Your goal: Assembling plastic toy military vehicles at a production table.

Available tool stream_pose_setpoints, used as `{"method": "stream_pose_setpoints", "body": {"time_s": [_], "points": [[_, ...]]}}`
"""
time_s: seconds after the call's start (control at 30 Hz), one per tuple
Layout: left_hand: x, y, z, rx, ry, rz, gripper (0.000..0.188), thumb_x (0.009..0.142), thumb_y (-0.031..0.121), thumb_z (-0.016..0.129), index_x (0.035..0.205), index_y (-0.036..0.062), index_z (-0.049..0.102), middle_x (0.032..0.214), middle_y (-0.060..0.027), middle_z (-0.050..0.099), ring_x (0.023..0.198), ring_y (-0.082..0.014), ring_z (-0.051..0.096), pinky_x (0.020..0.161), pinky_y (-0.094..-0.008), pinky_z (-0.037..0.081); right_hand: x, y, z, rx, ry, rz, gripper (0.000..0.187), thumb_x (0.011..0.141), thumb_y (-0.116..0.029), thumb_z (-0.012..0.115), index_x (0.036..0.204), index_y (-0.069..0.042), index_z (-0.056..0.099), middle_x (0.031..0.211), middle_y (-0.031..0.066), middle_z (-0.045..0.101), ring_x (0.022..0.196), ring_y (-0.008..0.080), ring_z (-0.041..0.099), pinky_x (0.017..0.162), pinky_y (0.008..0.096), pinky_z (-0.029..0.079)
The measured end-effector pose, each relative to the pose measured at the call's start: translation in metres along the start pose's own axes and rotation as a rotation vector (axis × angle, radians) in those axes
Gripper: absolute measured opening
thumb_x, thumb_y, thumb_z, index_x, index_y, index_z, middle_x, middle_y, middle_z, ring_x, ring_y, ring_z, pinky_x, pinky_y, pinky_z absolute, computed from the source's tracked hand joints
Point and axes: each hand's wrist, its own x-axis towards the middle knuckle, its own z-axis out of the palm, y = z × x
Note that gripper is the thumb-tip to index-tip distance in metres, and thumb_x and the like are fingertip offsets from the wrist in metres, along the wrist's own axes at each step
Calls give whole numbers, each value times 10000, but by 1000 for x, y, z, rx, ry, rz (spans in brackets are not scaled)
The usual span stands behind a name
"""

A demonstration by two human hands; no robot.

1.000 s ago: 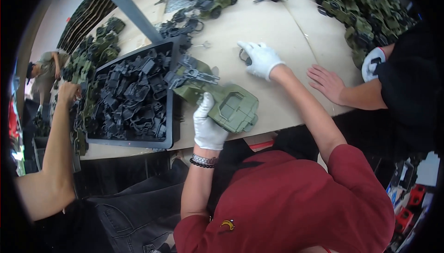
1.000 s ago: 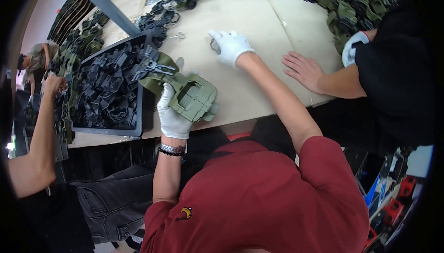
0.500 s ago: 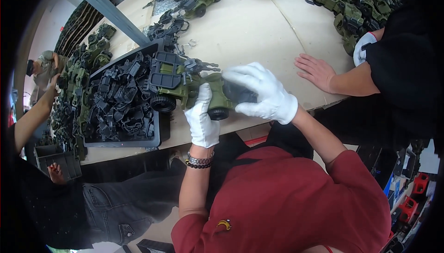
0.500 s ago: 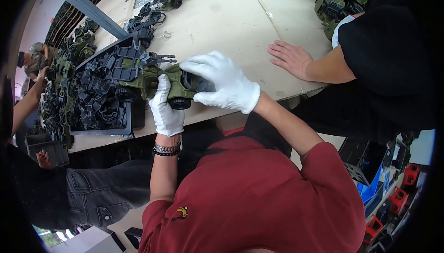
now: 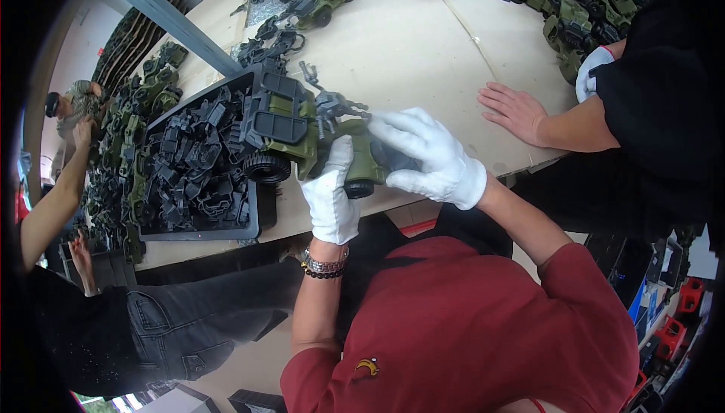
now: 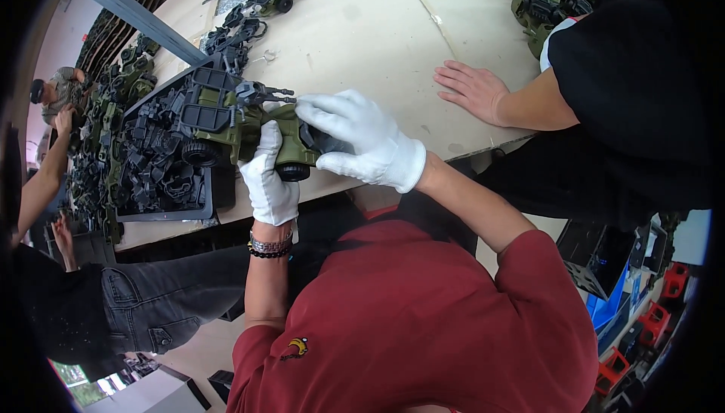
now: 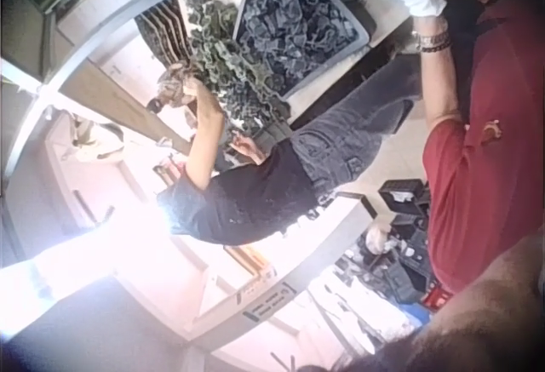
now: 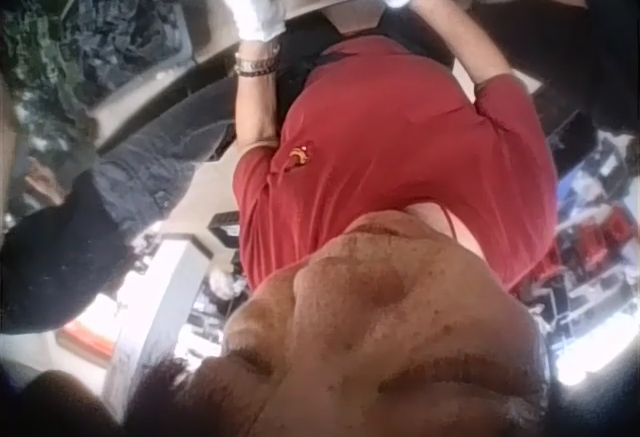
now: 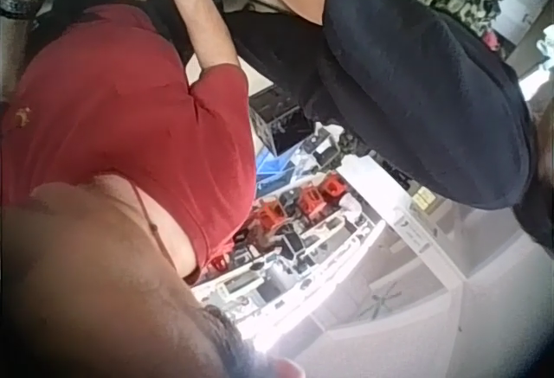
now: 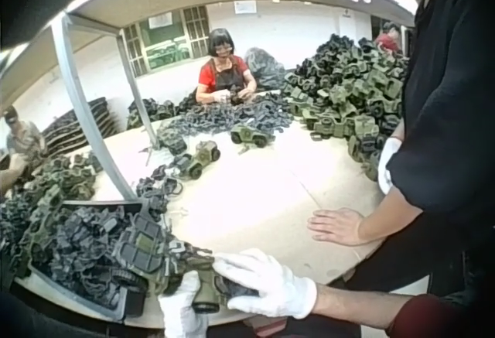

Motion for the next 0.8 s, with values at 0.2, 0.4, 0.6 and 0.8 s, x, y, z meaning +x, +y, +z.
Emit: {"method": "stream_pose_setpoints", "body": {"time_s": [0.2, 0.4, 0.6, 0.8], "points": [[1, 12, 9, 207, -48, 20, 349, 864, 108, 761, 1176, 13, 636, 1150, -82, 672, 1001, -147, 637, 877, -296, 522, -2, 2, -12, -165, -69, -102, 637, 881, -370, 660, 1364, 17, 508, 1346, 251, 529, 1100, 439, 531, 935, 486, 447], [13, 12, 26, -269, -68, -165, 250, 951, 127, 658, 1173, 22, 610, 1059, -49, 664, 934, -119, 643, 800, -268, 540, 27, -20, -35, -205, -86, -11, 863, 836, -613, 626, 1389, 35, 490, 1374, 249, 525, 1189, 422, 532, 1031, 453, 399], [3, 24, 57, -845, -84, -848, 444, 1011, 469, 489, 1198, 77, 580, 1183, -103, 626, 1070, -242, 626, 927, -397, 517, 33, -45, -27, -287, 303, -261, 893, 765, -664, 692, 1329, 5, 511, 1311, 265, 536, 1167, 473, 534, 978, 507, 443], [-5, 15, 65, -832, -57, -665, 434, 1017, 453, 469, 1190, 77, 600, 1148, -89, 638, 1038, -216, 624, 905, -359, 515, 43, -33, -34, -311, 374, -265, 466, 827, -440, 733, 1060, -48, 636, 1133, 213, 652, 935, 403, 626, 790, 448, 525]]}}
